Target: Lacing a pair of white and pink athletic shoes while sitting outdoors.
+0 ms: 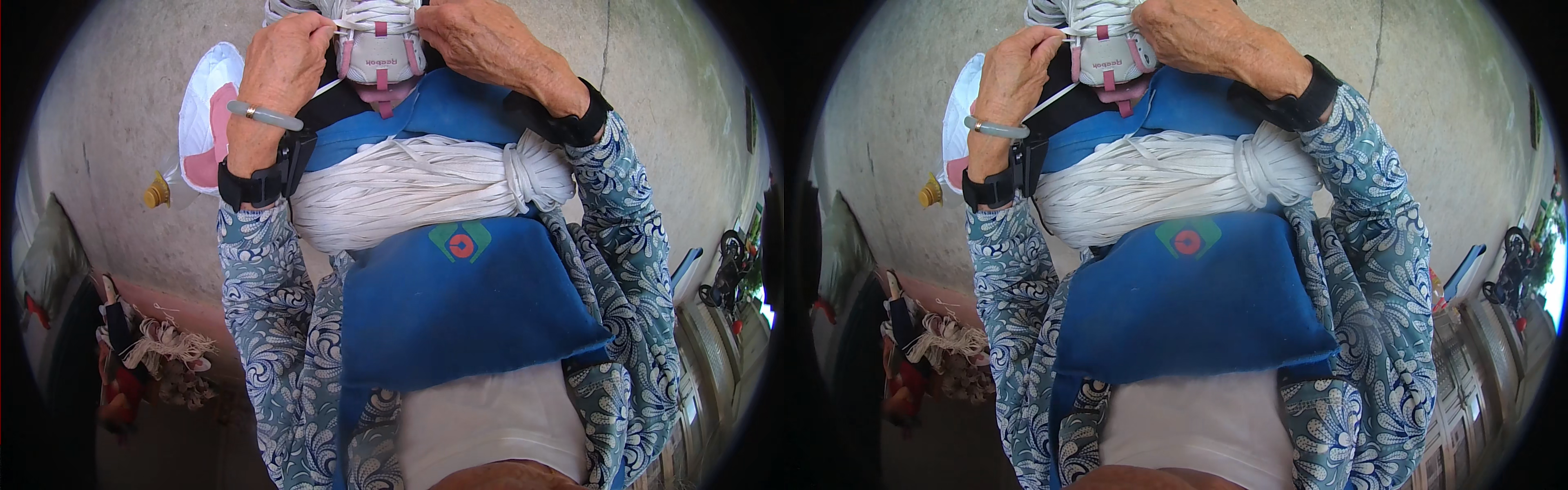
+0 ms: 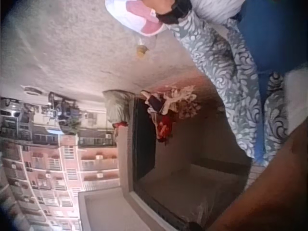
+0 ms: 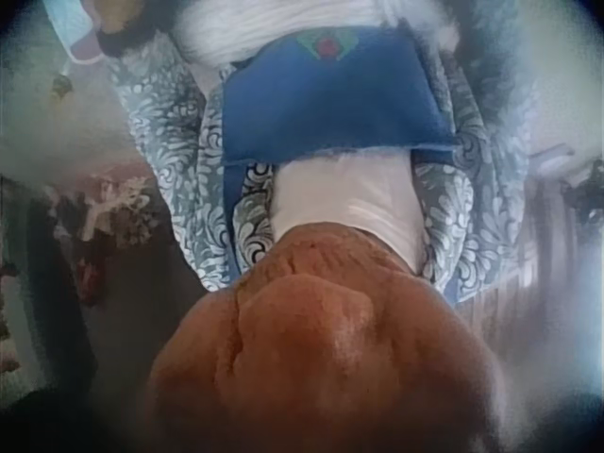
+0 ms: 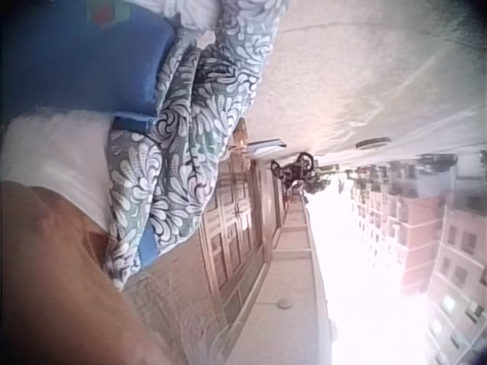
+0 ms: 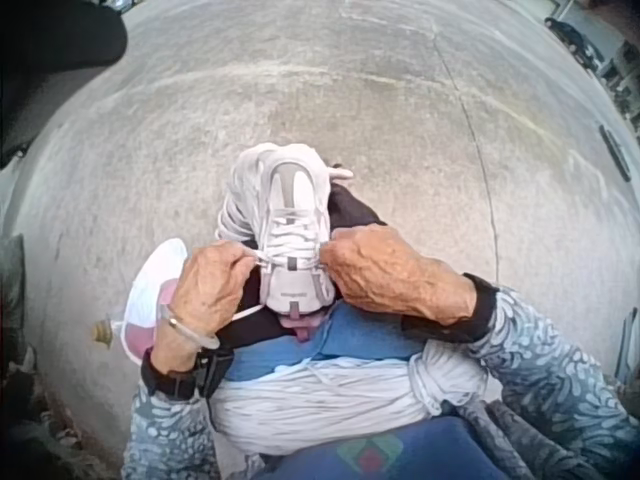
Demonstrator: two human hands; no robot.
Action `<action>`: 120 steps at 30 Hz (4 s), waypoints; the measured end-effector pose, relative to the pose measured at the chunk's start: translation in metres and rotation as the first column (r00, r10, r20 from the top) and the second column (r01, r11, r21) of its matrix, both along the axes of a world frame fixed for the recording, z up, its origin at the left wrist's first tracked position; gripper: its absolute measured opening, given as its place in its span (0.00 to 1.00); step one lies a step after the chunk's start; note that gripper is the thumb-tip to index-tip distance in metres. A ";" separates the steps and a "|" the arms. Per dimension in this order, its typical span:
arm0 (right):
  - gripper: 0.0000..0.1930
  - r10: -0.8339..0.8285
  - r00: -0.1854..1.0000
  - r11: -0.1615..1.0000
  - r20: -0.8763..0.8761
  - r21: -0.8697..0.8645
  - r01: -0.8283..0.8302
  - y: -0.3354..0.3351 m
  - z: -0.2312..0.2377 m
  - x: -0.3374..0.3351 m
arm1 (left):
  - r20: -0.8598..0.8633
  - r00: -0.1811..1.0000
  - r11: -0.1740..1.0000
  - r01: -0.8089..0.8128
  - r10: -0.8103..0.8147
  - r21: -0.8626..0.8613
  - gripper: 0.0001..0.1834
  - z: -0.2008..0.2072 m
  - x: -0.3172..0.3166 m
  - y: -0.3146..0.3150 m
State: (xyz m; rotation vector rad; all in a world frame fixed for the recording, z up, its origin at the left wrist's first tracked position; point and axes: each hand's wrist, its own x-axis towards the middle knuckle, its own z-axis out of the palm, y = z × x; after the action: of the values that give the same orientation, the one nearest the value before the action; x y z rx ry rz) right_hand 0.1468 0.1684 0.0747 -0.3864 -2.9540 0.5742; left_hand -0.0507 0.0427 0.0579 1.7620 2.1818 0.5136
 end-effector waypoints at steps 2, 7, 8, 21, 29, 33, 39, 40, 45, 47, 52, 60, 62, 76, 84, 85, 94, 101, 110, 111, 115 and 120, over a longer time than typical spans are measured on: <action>0.06 0.006 1.000 1.000 -0.005 0.013 -0.006 0.002 -0.006 -0.001 | 0.055 0.997 0.996 -0.057 0.061 -0.062 0.11 -0.001 0.001 0.002; 0.10 -0.041 0.998 0.966 -0.052 -0.258 0.027 0.003 0.004 -0.007 | -0.165 0.980 0.956 0.152 -0.112 0.253 0.12 -0.011 -0.005 -0.002; 0.11 -0.188 0.980 0.873 0.063 -0.446 0.196 0.001 0.014 -0.006 | -0.164 0.981 0.956 0.148 -0.108 0.253 0.12 -0.008 -0.003 -0.001; 0.16 -0.304 0.953 0.942 0.007 0.147 0.300 -0.043 -0.020 -0.001 | -0.188 0.981 0.970 0.010 0.037 0.244 0.14 -0.020 0.032 -0.016; 0.12 -0.291 0.954 0.934 -0.076 0.193 0.301 -0.019 -0.032 -0.002 | -0.015 0.995 0.946 -0.087 0.097 0.311 0.10 -0.026 0.021 0.001; 0.11 -0.388 0.888 0.868 -0.248 0.226 0.443 -0.021 -0.019 -0.003 | 0.130 0.981 0.934 -0.175 0.141 0.313 0.10 -0.022 0.030 0.007; 0.09 -0.396 0.906 0.881 -0.150 0.214 0.421 -0.024 -0.028 0.001 | -0.181 0.983 0.937 0.085 -0.024 0.340 0.11 -0.028 0.031 0.015; 0.08 -0.401 0.906 0.884 -0.135 0.202 0.421 -0.022 -0.030 0.000 | -0.269 0.963 0.948 0.118 -0.036 0.294 0.11 -0.027 0.032 0.016; 0.09 -0.443 0.886 0.892 -0.136 0.029 0.450 -0.021 -0.031 -0.001 | -0.409 0.912 0.907 0.188 -0.020 0.377 0.07 -0.022 0.035 0.027; 0.10 -0.417 0.862 0.906 -0.289 -0.054 0.420 -0.019 -0.034 -0.001 | -0.374 0.927 0.888 0.187 -0.019 0.419 0.06 -0.024 0.034 0.027; 0.10 -0.382 0.859 0.924 -0.342 -0.147 0.352 -0.017 -0.039 -0.003 | -0.281 0.959 0.860 0.172 -0.034 0.480 0.05 -0.025 0.032 0.025; 0.11 -0.266 0.929 0.953 -0.259 0.075 0.294 -0.023 -0.045 -0.002 | -0.139 0.988 0.834 0.132 -0.067 0.536 0.06 -0.010 0.042 0.010; 0.08 -0.249 0.933 0.927 -0.261 0.216 0.308 -0.022 -0.031 -0.008 | 0.116 0.991 0.862 0.002 -0.070 0.507 0.07 -0.008 0.050 -0.002; 0.07 -0.311 0.903 0.314 -0.295 -0.929 -0.195 -0.061 0.029 -0.011 | 0.689 0.525 0.840 0.101 -0.500 0.533 0.07 0.099 0.121 -0.046; 0.05 -0.132 0.916 0.014 -0.379 -0.925 -0.381 -0.071 0.090 0.023 | 0.976 0.211 0.998 0.028 0.050 -0.058 0.17 0.019 0.075 -0.059; 0.06 0.042 0.857 0.169 -0.514 -0.842 -0.513 -0.085 0.091 0.018 | 0.971 -0.121 0.978 0.007 0.208 -0.209 0.21 0.014 0.073 -0.044; 0.09 -0.101 0.961 0.446 -0.257 -0.875 -0.187 -0.083 0.071 0.034 | 0.973 -0.117 0.979 -0.011 0.200 -0.202 0.16 0.025 0.073 -0.028; 0.14 -0.373 0.829 -0.190 0.416 -0.909 0.371 -0.055 0.024 0.021 | 0.940 0.281 0.843 0.538 -0.194 0.014 0.15 0.078 0.104 -0.061; 0.12 -0.371 0.859 -0.153 0.353 -0.936 0.318 -0.047 0.006 0.021 | 0.887 0.348 0.678 0.733 -0.302 -0.057 0.18 0.063 0.097 -0.059; 0.12 -0.315 0.900 0.080 0.301 -0.936 0.342 -0.043 0.005 0.028 | 0.942 0.326 0.819 0.560 -0.074 -0.129 0.19 0.041 0.088 -0.066; 0.12 -0.382 0.906 0.696 0.182 -0.588 0.412 -0.041 0.008 0.024 | 0.926 -0.048 0.909 -0.179 0.375 -0.377 0.22 -0.004 0.081 -0.060; 0.11 -0.487 0.853 0.845 -0.187 -0.346 0.407 -0.021 -0.015 0.010 | 0.842 -0.465 0.886 -0.217 0.274 -0.409 0.20 -0.038 0.080 -0.025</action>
State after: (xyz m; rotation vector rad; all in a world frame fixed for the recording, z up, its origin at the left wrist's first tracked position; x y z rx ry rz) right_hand 0.1573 0.1475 0.0598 -0.9240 -2.3915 0.9151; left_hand 0.0295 0.0181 0.0201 -0.0296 0.9503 1.3912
